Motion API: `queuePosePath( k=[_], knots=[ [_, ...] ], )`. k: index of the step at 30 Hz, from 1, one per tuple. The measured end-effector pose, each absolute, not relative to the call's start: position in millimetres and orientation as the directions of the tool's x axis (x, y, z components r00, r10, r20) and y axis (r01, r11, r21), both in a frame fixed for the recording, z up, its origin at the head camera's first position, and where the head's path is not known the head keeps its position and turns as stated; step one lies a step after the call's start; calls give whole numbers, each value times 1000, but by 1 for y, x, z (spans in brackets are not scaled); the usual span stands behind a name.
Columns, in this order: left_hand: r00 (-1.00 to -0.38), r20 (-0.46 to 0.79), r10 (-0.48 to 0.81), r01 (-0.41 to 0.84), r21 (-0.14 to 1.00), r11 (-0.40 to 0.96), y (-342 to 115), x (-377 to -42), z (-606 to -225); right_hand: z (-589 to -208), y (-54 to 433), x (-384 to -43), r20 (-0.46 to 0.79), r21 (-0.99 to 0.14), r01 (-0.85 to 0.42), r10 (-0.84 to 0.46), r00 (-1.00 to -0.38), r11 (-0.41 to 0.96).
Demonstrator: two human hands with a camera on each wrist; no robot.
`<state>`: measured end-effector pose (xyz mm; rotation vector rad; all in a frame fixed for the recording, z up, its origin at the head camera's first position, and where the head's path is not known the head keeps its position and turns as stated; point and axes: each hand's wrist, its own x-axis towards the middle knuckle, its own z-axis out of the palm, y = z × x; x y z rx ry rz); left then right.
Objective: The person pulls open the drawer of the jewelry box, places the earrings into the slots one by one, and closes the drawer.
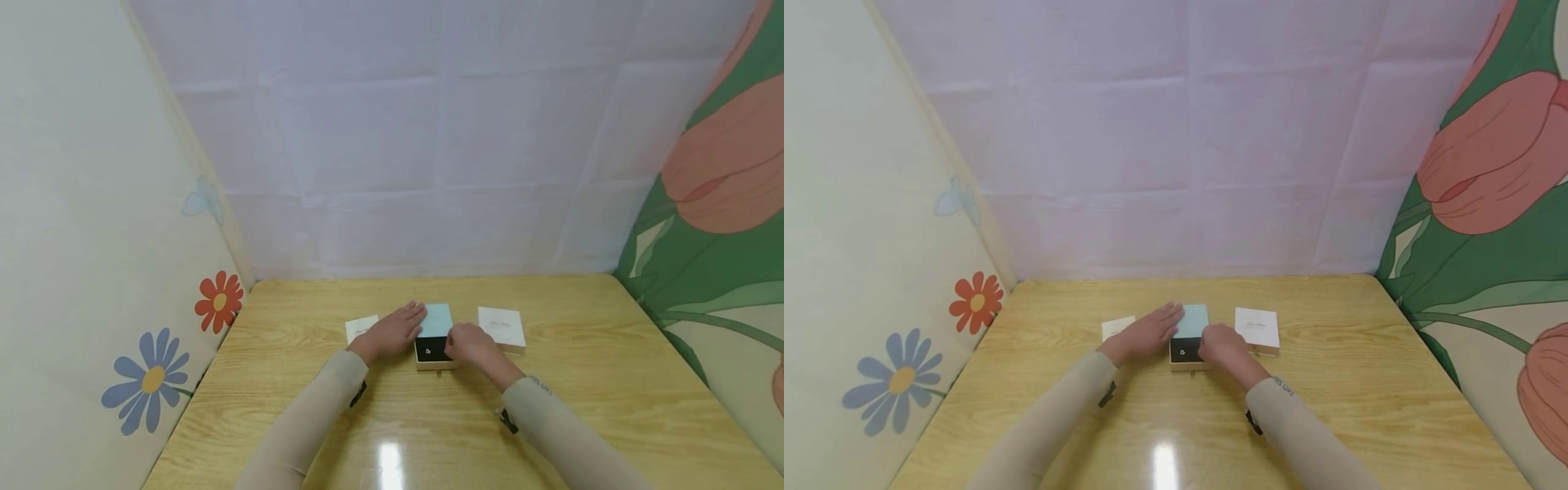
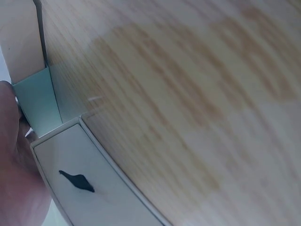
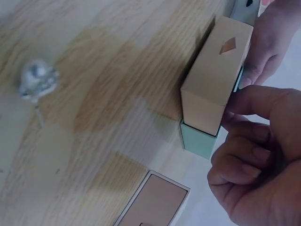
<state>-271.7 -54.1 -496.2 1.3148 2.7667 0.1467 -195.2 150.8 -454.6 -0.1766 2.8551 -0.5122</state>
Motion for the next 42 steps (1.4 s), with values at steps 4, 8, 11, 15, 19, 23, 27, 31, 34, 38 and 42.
queuePosePath(
  k=[4,8,11,15,19,23,27,31,34,38,42],
  knots=[
    [-631,-30,775,769,111,630,-54,-273,-498,-456,152,-199,-228,-390,-81,-181,-957,917],
    [-630,-30,776,771,96,629,-54,-275,-500,-458,152,-201,-250,-435,-72,-197,-948,898],
    [-631,-31,776,770,103,630,-55,-275,-499,-458,153,-202,-265,-442,-45,-178,-948,896],
    [-634,-34,772,766,110,634,-55,-274,-498,-459,154,-202,-271,-440,-10,-143,-952,898],
    [-638,-34,769,762,111,637,-54,-273,-498,-458,154,-202,-250,-435,-17,-139,-958,900],
    [-642,-38,766,758,116,641,-54,-274,-499,-459,154,-202,-217,-420,-42,-145,-965,907],
    [-643,-39,765,758,115,643,-54,-274,-499,-461,154,-202,-198,-417,-51,-145,-969,908],
    [-642,-32,766,759,118,640,-54,-274,-498,-463,154,-202,-182,-416,-50,-138,-974,908],
    [-640,-23,768,761,124,637,-54,-274,-497,-464,154,-202,-167,-411,-53,-132,-977,910],
    [-639,-25,769,762,119,637,-53,-273,-497,-466,155,-202,-149,-418,-54,-127,-981,907],
    [-634,-23,773,766,116,632,-53,-272,-497,-467,155,-200,-118,-423,-65,-126,-985,904]
  ],
)
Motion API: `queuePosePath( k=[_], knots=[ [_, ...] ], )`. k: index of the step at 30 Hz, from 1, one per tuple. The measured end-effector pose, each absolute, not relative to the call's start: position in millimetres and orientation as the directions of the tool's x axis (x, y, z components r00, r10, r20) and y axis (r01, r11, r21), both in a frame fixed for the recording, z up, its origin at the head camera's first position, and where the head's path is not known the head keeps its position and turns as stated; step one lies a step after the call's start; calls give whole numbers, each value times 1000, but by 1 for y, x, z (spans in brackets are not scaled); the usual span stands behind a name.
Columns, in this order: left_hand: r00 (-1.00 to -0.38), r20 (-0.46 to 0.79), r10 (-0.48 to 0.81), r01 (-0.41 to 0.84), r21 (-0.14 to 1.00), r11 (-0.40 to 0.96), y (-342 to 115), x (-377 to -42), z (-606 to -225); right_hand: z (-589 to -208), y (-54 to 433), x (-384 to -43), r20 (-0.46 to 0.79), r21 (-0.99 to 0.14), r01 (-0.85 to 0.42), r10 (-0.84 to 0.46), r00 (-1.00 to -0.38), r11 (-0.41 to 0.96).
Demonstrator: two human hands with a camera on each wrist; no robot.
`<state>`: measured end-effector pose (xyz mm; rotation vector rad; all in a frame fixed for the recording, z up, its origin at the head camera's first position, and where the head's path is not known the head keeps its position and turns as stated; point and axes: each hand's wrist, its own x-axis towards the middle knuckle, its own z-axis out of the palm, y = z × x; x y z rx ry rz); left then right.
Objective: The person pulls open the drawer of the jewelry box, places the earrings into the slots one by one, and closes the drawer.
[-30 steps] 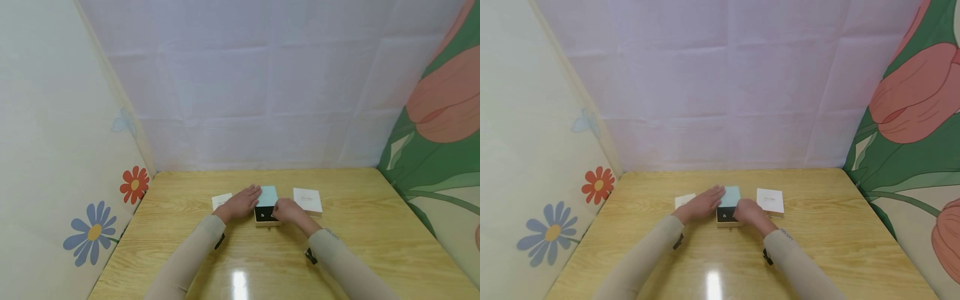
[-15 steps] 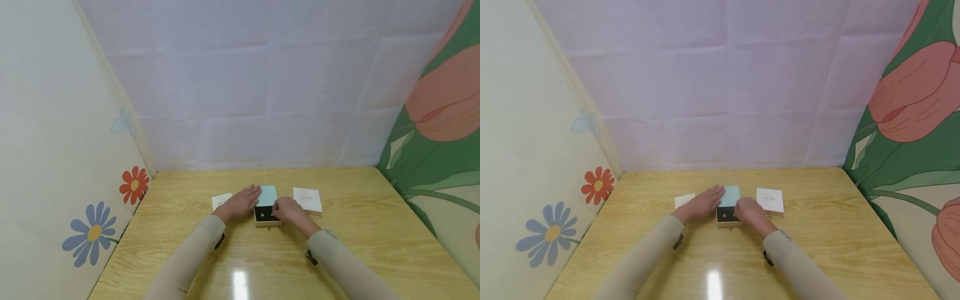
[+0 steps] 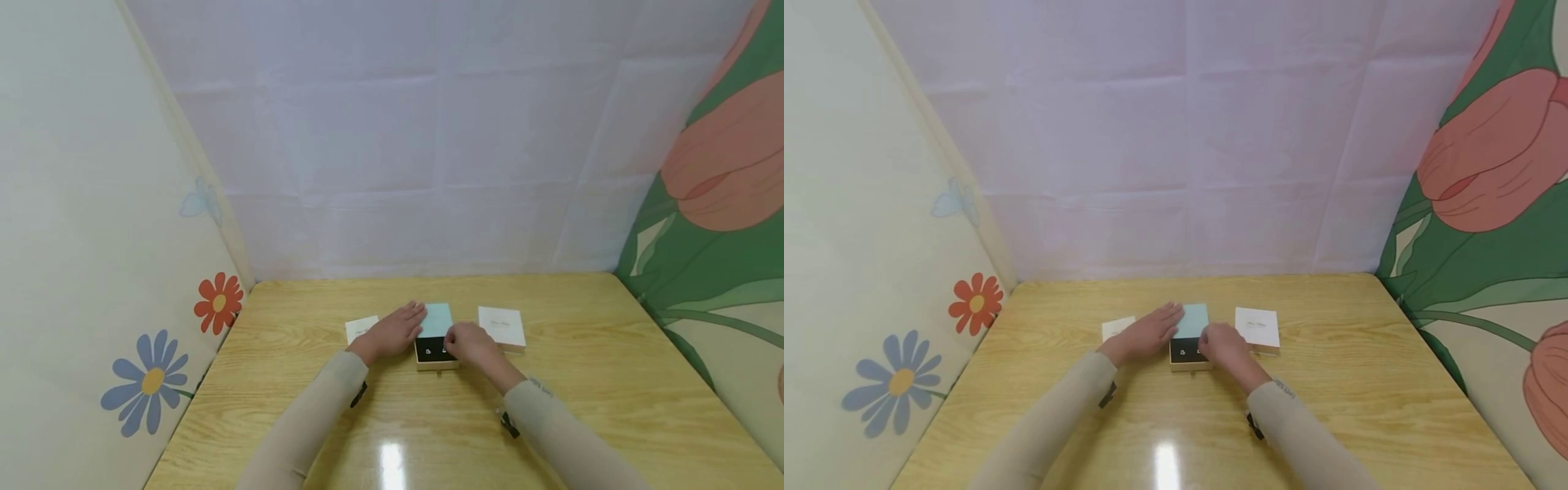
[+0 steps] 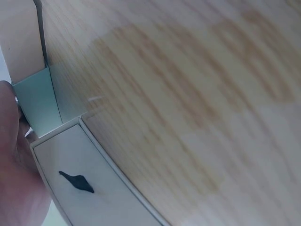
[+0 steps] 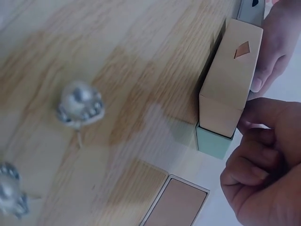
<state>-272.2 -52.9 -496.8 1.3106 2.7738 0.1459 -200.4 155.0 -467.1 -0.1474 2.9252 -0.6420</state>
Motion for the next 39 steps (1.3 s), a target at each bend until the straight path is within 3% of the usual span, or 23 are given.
queuePosePath(
  k=[5,17,26,39],
  knots=[
    [-630,-18,776,770,118,627,-53,-271,-496,-465,154,-195,-74,-442,-66,-110,-991,895],
    [-631,-11,776,769,119,628,-53,-270,-494,-460,153,-178,-101,-629,53,-14,-995,776],
    [-641,-22,767,759,133,637,-52,-269,-493,-461,153,-168,-138,-801,132,35,-990,585],
    [-651,-22,759,748,152,646,-53,-269,-495,-465,150,-149,-270,-906,265,31,-962,330]
  ],
)
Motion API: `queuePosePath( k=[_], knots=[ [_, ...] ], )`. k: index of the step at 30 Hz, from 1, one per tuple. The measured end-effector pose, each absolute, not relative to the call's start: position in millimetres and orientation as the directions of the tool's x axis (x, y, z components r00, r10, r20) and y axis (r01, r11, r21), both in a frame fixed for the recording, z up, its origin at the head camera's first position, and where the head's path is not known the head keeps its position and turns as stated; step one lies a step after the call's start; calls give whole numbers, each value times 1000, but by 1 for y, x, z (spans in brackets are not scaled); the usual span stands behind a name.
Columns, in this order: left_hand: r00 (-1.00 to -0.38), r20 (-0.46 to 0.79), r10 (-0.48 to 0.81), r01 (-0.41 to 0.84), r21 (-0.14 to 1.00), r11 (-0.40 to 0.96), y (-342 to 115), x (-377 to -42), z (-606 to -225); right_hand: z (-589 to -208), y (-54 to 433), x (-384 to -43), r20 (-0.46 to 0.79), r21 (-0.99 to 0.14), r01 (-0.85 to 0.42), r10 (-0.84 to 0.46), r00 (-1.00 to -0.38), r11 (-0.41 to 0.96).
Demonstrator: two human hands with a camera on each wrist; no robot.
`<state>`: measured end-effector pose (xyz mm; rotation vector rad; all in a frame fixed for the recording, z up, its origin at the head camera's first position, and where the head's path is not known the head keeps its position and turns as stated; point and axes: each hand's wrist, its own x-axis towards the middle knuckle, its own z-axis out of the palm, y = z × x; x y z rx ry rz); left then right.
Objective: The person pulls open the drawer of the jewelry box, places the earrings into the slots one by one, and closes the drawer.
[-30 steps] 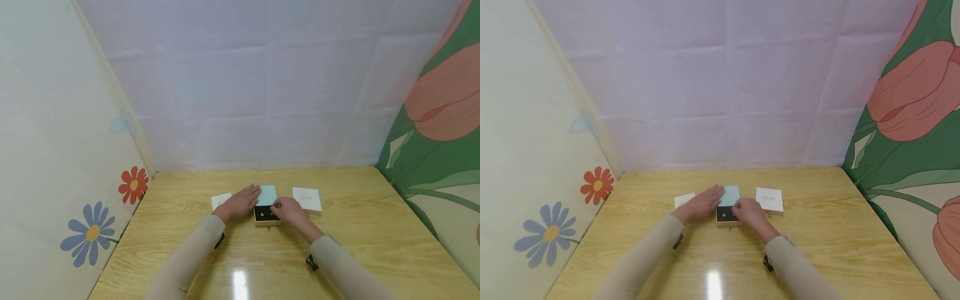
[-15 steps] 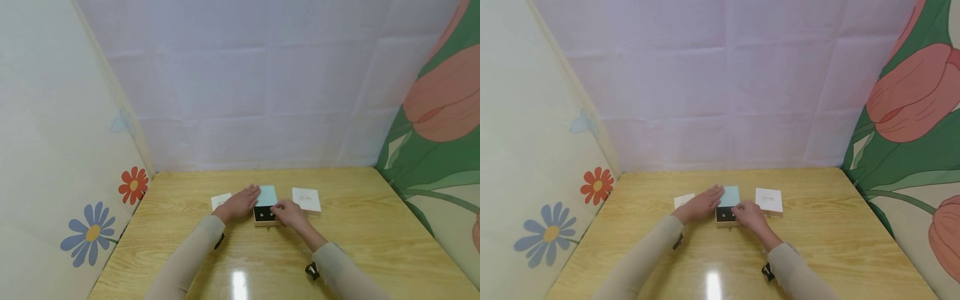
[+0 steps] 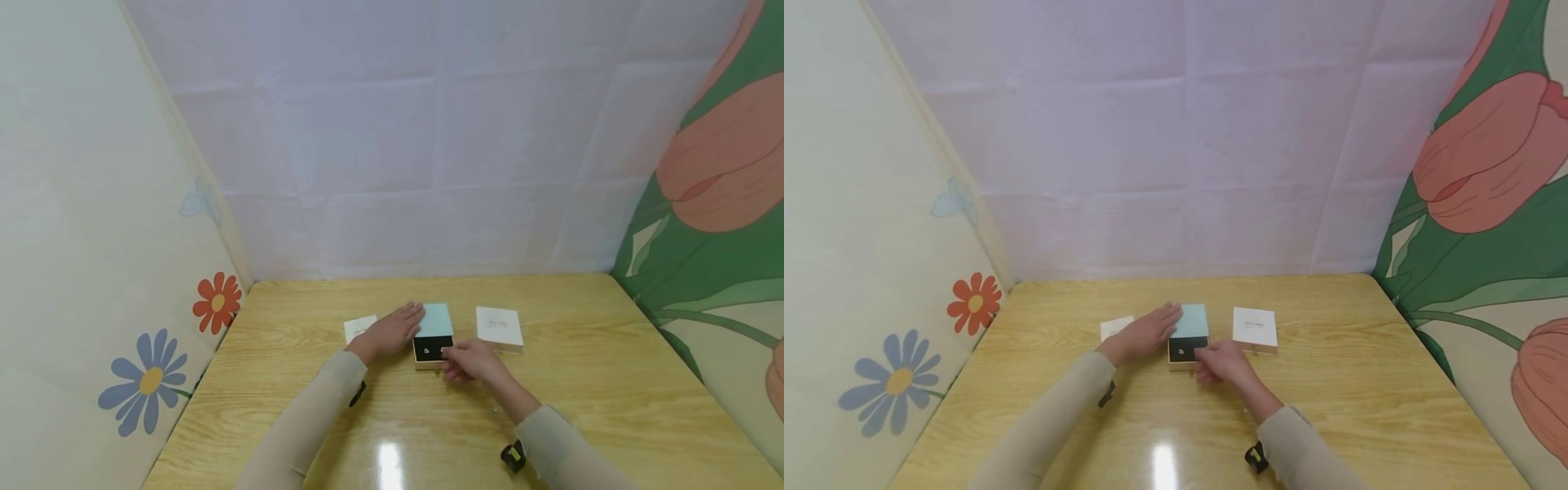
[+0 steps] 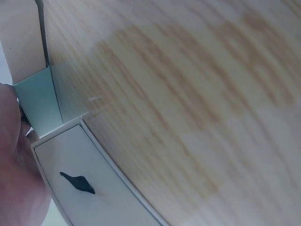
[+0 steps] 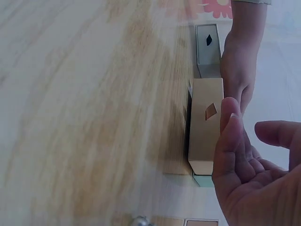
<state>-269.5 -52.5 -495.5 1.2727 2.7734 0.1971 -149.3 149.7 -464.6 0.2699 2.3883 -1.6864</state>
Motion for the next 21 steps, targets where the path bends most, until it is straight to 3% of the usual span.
queuePosePath(
  k=[21],
  knots=[
    [-634,-2,773,765,145,628,-54,-271,-498,-476,146,-135,-368,-895,348,-23,-929,278]
  ],
)
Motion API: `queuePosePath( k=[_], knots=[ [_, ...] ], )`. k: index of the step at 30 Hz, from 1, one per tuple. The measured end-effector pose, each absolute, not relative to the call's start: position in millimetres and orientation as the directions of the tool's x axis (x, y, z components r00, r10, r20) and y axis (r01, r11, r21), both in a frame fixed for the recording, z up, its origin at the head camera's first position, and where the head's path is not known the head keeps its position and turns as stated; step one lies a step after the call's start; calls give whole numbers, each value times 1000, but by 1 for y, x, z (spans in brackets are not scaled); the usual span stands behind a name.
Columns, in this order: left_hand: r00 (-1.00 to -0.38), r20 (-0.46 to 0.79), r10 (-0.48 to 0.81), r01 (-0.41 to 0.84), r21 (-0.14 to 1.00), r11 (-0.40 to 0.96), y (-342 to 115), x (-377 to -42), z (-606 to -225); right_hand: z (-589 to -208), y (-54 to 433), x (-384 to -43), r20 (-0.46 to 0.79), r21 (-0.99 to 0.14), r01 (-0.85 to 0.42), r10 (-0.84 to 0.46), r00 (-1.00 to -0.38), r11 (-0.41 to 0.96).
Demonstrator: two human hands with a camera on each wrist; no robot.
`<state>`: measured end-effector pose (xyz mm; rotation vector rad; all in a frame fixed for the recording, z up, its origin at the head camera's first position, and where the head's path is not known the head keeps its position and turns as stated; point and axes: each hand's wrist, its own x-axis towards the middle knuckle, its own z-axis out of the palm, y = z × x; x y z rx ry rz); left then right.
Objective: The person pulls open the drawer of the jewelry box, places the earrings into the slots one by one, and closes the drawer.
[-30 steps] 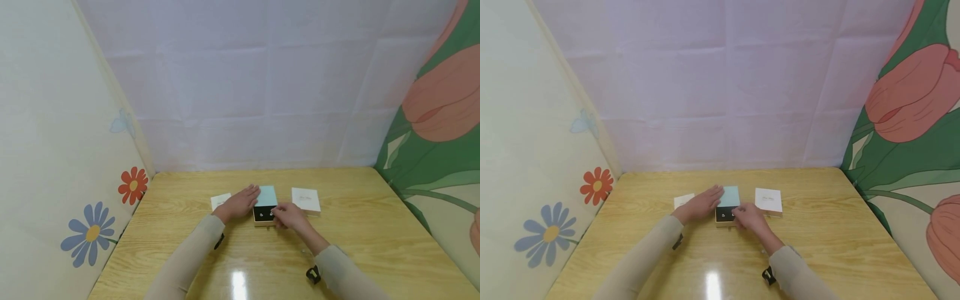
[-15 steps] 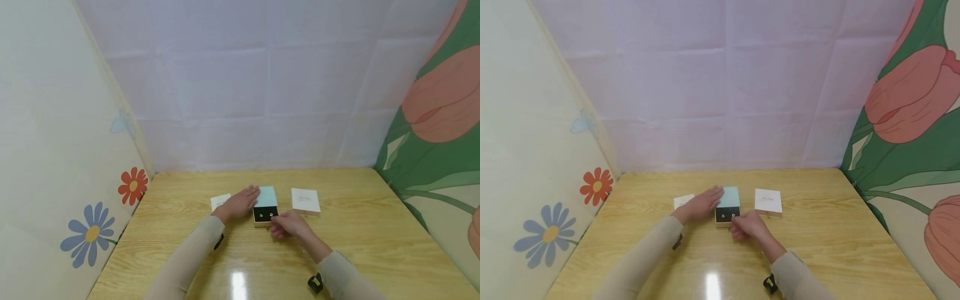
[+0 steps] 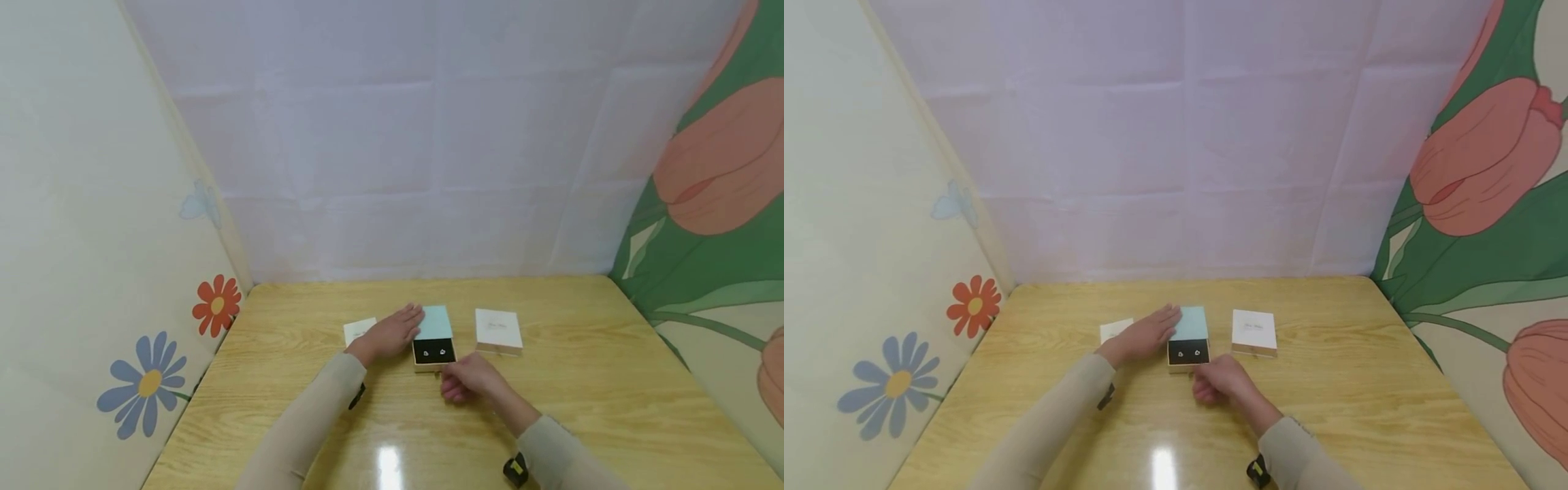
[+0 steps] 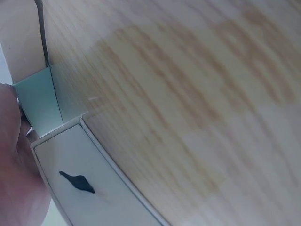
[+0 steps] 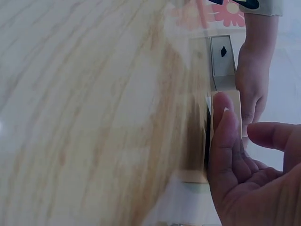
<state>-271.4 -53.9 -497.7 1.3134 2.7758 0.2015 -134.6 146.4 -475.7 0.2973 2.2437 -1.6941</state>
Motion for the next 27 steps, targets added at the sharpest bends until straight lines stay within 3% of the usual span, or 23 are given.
queuePosePath(
  k=[6,17,27],
  knots=[
    [-639,-7,770,759,158,631,-54,-270,-498,-483,142,-133,-375,-894,367,17,-927,256],
    [-647,-19,762,752,149,642,-54,-269,-498,-492,133,-135,-408,-909,411,55,-911,72],
    [-645,-19,764,755,143,640,-54,-270,-497,-495,125,-137,-442,-894,445,74,-894,41]
  ],
)
